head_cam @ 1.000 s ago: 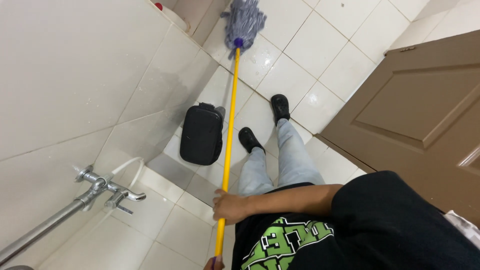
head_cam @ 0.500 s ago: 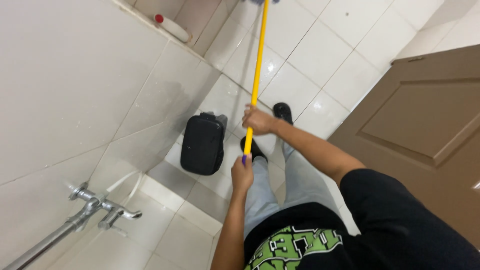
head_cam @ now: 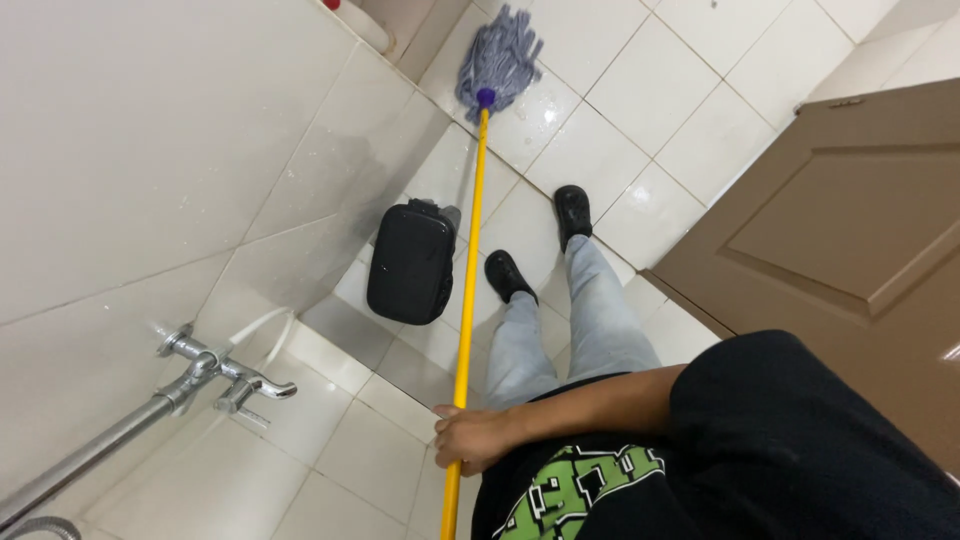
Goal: Mopping the tiled floor of a bathroom area after washing items in the sink.
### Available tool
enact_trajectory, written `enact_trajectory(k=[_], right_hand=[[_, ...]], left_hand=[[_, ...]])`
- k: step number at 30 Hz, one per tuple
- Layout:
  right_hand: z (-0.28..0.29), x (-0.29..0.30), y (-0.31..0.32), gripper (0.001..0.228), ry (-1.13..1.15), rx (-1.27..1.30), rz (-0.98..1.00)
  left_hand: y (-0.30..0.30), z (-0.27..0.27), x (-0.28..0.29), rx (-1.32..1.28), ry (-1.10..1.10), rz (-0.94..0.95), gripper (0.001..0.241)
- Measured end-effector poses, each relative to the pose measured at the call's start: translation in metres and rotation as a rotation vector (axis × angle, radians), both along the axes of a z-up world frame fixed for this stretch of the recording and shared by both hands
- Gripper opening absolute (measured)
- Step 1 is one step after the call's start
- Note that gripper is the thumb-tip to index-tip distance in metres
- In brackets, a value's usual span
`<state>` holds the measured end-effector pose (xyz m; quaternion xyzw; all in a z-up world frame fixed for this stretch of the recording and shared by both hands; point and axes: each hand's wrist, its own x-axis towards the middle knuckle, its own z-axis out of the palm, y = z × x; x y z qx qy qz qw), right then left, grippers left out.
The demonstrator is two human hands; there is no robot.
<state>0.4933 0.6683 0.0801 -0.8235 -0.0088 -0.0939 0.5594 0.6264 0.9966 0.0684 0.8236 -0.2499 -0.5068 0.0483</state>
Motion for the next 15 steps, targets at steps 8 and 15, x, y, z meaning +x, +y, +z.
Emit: enact_trajectory(k=[8,15], right_hand=[[-0.182,-0.065,-0.199,0.023,0.386,-0.304,-0.582],[-0.206,-0.051,-0.268,0.010,0.390,-0.336,-0.726]], left_hand=[[-0.120,0.044,-0.047,-0.174,-0.002,-0.077,0.039],[-0.298,0.139,-0.047,-0.190,0.069,0.099,0.042]])
